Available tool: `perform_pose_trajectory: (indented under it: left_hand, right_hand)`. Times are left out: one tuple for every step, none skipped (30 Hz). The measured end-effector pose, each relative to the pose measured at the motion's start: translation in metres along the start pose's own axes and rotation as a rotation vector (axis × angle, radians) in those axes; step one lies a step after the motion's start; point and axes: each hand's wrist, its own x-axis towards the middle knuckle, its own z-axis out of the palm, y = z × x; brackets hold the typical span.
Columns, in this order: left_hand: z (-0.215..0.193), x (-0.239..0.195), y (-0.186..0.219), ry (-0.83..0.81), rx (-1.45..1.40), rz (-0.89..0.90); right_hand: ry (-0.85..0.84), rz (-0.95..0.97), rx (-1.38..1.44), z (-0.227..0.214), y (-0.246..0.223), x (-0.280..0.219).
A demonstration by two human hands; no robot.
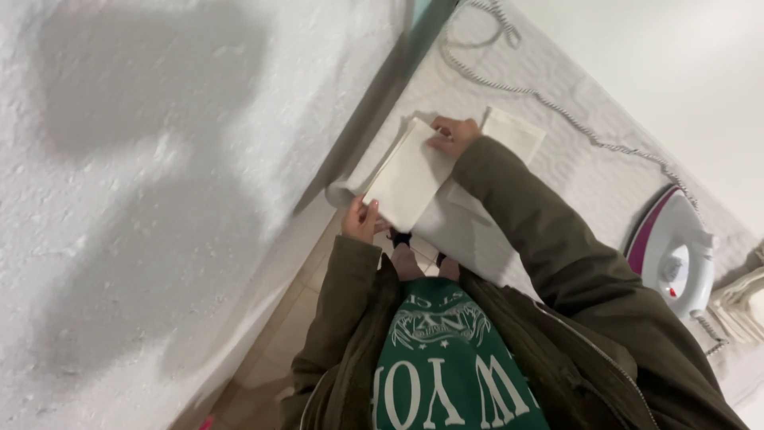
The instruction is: Ironing small rectangular pieces of white cloth on a flat surface.
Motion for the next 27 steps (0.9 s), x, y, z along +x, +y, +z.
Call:
perform_pose_trajectory:
  left_hand:
    - [-0.005, -0.001, -0.004, 0.009, -0.009, -0.011]
    - [-0.009, -0.003, -0.009, 0.019, -0.033, -0.016]
    - [-0.011, 0.004, -0.008, 0.022, -0.052, -0.007]
    - [-0.011, 0.004, 0.001, 0.025, -0.058, -0.003]
    - [-0.010, 0.000, 0.007, 0.033, -0.035, -0.027]
    - [-0.009, -0.004, 0.013, 0.041, -0.012, -0.052]
    - [-0.013, -0.006, 0.017, 0.044, -0.017, -0.056]
    - [-0.017, -0.008, 0.020, 0.086, 0.051, 0.007]
    - [-0.021, -0.007, 0.025, 0.125, 0.121, 0.076]
    - [-0.019, -0.007, 0.033, 0.125, 0.118, 0.076]
    - [-0.018, -0.009, 0.041, 0.158, 0.189, 0.171]
    - [-0.017, -0.011, 0.049, 0.191, 0.260, 0.267]
    - [-0.017, -0.009, 0.046, 0.189, 0.260, 0.271]
    - [-0.017, -0.007, 0.043, 0.219, 0.458, 0.406]
    - [-0.017, -0.005, 0.040, 0.243, 0.659, 0.539]
    - [-0.014, -0.004, 0.045, 0.237, 0.660, 0.541]
    - [-0.011, -0.005, 0.049, 0.262, 0.688, 0.506]
    - [-0.008, -0.006, 0.052, 0.286, 0.716, 0.470]
    - [-0.008, -0.005, 0.055, 0.288, 0.715, 0.473]
    - [-0.008, -0.004, 0.058, 0.294, 0.791, 0.489]
    - [-0.008, -0.006, 0.058, 0.296, 0.870, 0.498]
    - [-0.005, -0.011, 0.061, 0.293, 0.870, 0.495]
    - [-0.002, -0.011, 0.067, 0.281, 0.825, 0.396]
    - [0.001, -0.012, 0.073, 0.267, 0.779, 0.298]
    - [-0.002, -0.006, 0.065, 0.268, 0.779, 0.302]
    - [-0.005, -0.001, 0.058, 0.203, 0.647, 0.258]
    - [-0.008, 0.003, 0.049, 0.144, 0.511, 0.211]
  right_hand:
    - [-0.015, 0.005, -0.003, 0.001, -0.006, -0.001]
    - [-0.003, -0.003, 0.027, 0.002, -0.011, -0.003]
    - [0.023, -0.021, 0.056, -0.002, -0.018, 0.004]
    - [0.020, -0.026, 0.051, -0.004, -0.021, 0.006]
    - [0.009, -0.001, 0.020, -0.005, -0.022, 0.005]
    - [-0.002, 0.023, -0.011, -0.005, -0.023, 0.003]
    - [-0.008, 0.026, -0.013, -0.006, -0.025, 0.001]
    - [-0.015, 0.040, -0.008, -0.007, -0.027, -0.002]
    - [-0.016, 0.052, -0.003, -0.010, -0.030, -0.002]
    - [-0.016, 0.052, -0.006, -0.011, -0.031, -0.004]
    - [0.019, 0.036, 0.000, -0.011, -0.032, -0.007]
    - [0.055, 0.019, 0.006, -0.011, -0.033, -0.011]
    - [0.059, 0.017, 0.006, -0.014, -0.044, -0.015]
    - [0.068, 0.069, -0.003, -0.016, -0.055, -0.018]
    - [0.078, 0.125, -0.010, -0.018, -0.065, -0.024]
    - [0.084, 0.128, -0.009, -0.019, -0.081, -0.035]
    - [0.313, -0.122, -0.216, -0.019, -0.096, -0.047]
    - [0.534, -0.380, -0.422, -0.019, -0.112, -0.059]
    - [0.535, -0.383, -0.423, -0.004, -0.121, -0.067]
    - [0.390, -0.351, -0.321, 0.011, -0.129, -0.076]
    - [0.243, -0.313, -0.217, 0.028, -0.137, -0.088]
    - [0.242, -0.309, -0.217, 0.039, -0.148, -0.095]
    - [0.197, -0.330, -0.191, 0.050, -0.159, -0.098]
    - [0.151, -0.351, -0.165, 0.060, -0.171, -0.100]
    - [0.154, -0.354, -0.165, 0.062, -0.175, -0.101]
    - [0.187, -0.363, -0.187, 0.065, -0.180, -0.102]
    - [0.213, -0.374, -0.208, 0.069, -0.184, -0.104]
